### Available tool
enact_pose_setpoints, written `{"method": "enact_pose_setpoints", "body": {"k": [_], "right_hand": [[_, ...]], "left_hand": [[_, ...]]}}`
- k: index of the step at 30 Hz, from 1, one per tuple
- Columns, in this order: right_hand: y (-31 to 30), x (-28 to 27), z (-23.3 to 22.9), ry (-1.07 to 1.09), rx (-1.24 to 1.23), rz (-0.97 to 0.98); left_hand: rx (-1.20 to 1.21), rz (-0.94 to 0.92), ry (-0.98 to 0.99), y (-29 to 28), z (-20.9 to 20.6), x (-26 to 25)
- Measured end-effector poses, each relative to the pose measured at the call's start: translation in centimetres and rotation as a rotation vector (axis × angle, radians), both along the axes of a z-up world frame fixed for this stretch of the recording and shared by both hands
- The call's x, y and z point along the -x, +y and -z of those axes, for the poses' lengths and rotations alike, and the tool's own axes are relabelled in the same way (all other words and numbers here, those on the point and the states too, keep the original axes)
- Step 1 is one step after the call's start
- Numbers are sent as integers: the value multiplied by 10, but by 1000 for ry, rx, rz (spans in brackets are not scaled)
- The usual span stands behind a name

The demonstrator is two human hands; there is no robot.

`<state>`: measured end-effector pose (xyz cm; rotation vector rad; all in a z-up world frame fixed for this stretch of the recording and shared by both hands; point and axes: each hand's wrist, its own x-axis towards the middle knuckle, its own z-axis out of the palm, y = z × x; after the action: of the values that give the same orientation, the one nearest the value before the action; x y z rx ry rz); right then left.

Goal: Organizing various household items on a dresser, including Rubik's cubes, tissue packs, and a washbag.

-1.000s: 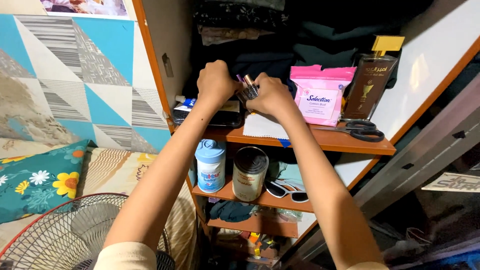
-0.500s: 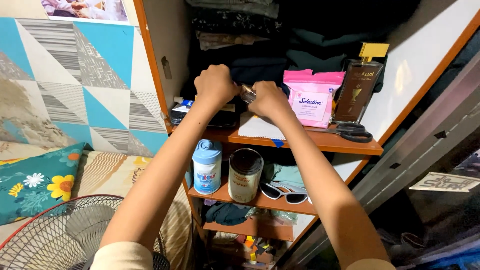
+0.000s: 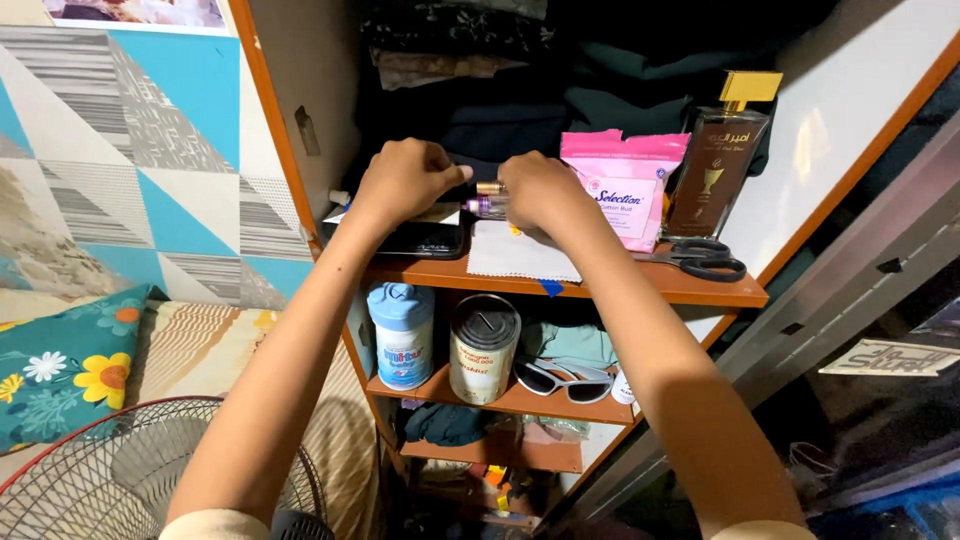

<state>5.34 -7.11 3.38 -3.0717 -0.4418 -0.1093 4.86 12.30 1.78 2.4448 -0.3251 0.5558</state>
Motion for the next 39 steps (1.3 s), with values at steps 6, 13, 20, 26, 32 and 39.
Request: {"method": "enact_pose_setpoints", "body": {"k": [6,13,20,26,32,39], "right_hand": [[-4,3,-8,-2,-144,-37],[-9,1,15,-240,-366,-165],[-3,5,21,-404,-456,-164],[-3,5,22,-440,-477,-232],[-4,-3,27,-493,-475,-252],[-7,-2,25,-390,-503,-235]], "left_hand": [[-49,6,-32,-4,1,14],[-92,173,-60,-4,1,21],[-163,167,-53,-6,1,17],[-182,186,-32,-4,2,9],[-333,171,24,-7,2,6],[-281,220,89,-6,1,3]]}}
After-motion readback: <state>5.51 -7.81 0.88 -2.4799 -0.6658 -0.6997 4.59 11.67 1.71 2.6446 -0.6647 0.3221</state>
